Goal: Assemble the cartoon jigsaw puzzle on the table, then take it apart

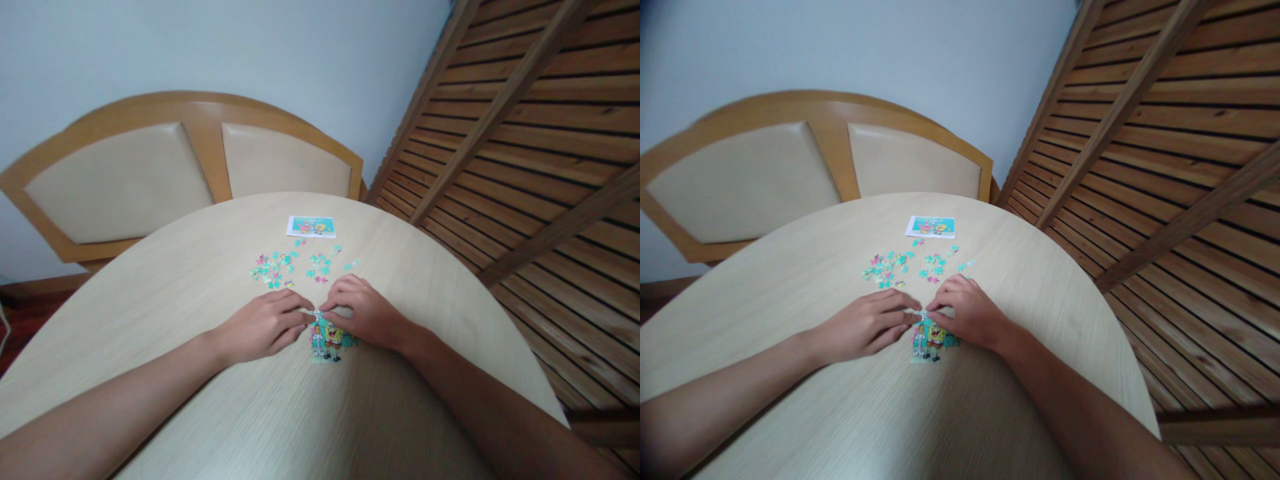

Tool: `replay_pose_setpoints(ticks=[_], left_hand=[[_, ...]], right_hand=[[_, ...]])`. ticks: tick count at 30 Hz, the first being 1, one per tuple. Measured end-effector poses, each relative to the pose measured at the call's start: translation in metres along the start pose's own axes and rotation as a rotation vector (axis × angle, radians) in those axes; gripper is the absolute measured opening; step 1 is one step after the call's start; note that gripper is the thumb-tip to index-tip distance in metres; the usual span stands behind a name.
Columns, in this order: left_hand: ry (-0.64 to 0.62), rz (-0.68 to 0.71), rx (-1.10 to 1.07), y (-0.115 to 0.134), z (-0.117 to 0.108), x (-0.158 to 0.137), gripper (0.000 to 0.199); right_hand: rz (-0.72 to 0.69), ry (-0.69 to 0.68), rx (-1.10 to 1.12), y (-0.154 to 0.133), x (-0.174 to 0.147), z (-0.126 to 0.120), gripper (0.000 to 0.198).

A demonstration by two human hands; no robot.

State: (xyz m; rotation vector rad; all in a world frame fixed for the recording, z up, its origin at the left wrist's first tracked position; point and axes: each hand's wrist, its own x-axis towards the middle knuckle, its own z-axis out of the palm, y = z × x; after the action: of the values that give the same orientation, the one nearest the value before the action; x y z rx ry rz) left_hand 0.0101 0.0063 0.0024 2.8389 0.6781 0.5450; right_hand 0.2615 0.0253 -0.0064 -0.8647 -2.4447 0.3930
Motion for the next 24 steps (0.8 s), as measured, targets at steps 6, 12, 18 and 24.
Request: replay_pose_setpoints(ticks=[6,12,18,24], left_hand=[[0.012,0.007,0.006,-0.001,0.001,-0.001,0.026],[0.012,0.015,0.007,-0.001,0.001,-0.002,0.026],[0.012,0.015,0.008,-0.001,0.001,-0.002,0.027],[0.009,0.013,0.006,-0.002,0.001,-0.001,0.027]], right_hand=[[0.147,0.096,-0.087,0.009,0.000,-0.005,0.013],[0.429,0.183,-0.267,0.038,-0.005,-0.012,0.038],[0.517,0.103,-0.323,0.046,-0.009,-0.013,0.038],[0.518,0.156,-0.353,0.045,-0.010,-0.018,0.025]])
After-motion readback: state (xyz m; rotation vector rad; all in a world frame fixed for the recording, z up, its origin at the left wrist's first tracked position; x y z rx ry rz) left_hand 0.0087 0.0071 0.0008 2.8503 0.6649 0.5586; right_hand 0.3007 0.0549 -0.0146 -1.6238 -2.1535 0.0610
